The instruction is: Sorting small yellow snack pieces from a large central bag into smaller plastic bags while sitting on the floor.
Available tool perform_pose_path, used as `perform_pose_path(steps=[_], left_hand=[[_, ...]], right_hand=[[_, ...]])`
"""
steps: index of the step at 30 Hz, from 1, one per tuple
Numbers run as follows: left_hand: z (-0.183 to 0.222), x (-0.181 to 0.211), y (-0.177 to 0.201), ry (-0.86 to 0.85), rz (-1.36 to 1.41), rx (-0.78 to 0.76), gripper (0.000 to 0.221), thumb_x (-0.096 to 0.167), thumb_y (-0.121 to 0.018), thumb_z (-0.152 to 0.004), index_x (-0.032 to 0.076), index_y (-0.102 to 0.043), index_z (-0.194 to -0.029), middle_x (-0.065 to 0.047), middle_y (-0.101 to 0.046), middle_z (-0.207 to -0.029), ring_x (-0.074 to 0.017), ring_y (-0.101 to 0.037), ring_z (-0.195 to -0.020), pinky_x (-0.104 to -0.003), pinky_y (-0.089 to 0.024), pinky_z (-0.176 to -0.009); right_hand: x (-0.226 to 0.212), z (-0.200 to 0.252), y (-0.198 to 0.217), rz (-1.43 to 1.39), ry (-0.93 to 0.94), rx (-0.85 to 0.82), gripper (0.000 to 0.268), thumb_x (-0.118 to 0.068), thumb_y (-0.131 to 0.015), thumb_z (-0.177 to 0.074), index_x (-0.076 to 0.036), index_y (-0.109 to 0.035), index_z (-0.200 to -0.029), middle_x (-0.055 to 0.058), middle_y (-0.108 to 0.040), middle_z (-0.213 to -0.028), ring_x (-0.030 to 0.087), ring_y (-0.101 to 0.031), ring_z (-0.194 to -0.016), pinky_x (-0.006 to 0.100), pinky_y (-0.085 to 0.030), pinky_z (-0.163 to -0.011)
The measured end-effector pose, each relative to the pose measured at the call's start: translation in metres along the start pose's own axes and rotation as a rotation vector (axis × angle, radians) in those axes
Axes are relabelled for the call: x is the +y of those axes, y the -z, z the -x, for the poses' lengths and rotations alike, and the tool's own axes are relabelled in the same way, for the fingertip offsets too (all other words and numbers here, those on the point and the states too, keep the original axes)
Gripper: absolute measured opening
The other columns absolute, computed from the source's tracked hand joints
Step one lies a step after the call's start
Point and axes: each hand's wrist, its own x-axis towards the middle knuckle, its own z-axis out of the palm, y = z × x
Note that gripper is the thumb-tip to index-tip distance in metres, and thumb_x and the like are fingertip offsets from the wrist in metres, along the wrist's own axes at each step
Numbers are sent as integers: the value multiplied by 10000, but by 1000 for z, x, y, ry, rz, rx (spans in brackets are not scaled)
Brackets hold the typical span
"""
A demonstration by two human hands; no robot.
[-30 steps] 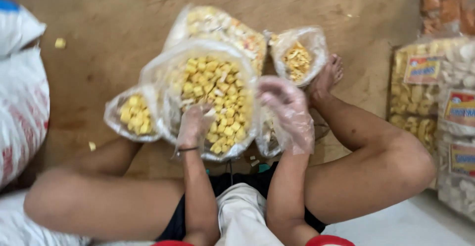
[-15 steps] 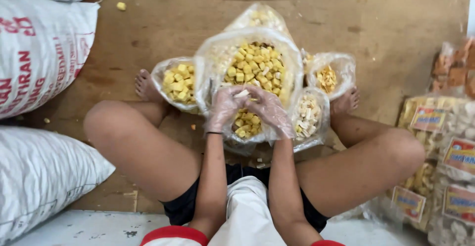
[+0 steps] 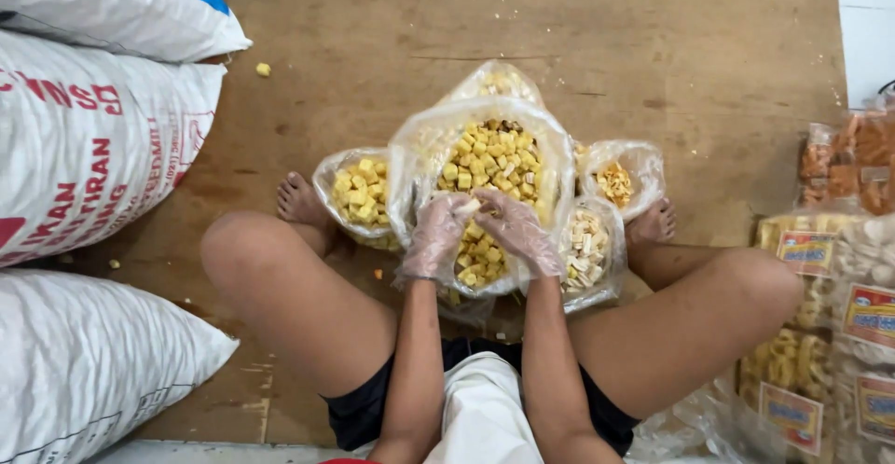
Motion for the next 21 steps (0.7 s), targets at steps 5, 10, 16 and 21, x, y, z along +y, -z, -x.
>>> perform_pose_path(steps=[5,10,16,21], left_hand=[[32,82,33,92,47,-70,183,322,-780,-868,308,-820,-1046,-4,-795,-1054,-254,-724,-1094,-405,-598,-931],[0,20,9,226,-72,-13,277,337,-798,-838,393,-770,-1108,79,-758,-1131,-200,-701,-1131,-392,-562,-1002],[0,27,1,75,41,37,266,160,-799,-811,303,-814,-1034,25,-802,-1013,-205,-732,-1066,-364,-605,-935],[7,49,7,54,113,56,216,138,-770,-839,229,-818,-1029,-50,-802,-944,-230,-759,-971,-374,-627,-866]], right_hand=[[-23,-2,8,30,27,-54,419,-419,-683,-897,-238,-719,-1272,123,-750,-1189,332,-680,-1168,464,-534,-1016],[-5,-8,1,82,-71,-126,491,-520,-745,-810,-241,-737,-1214,49,-762,-1150,268,-674,-1186,436,-519,-1046],[-25,2,12,67,-34,-117,453,-473,-755,-792,-239,-752,-1180,12,-777,-958,207,-724,-1020,404,-545,-978],[-20,8,19,63,14,-133,407,-499,-683,-841,-212,-754,-1121,85,-769,-901,273,-737,-963,442,-546,-909]])
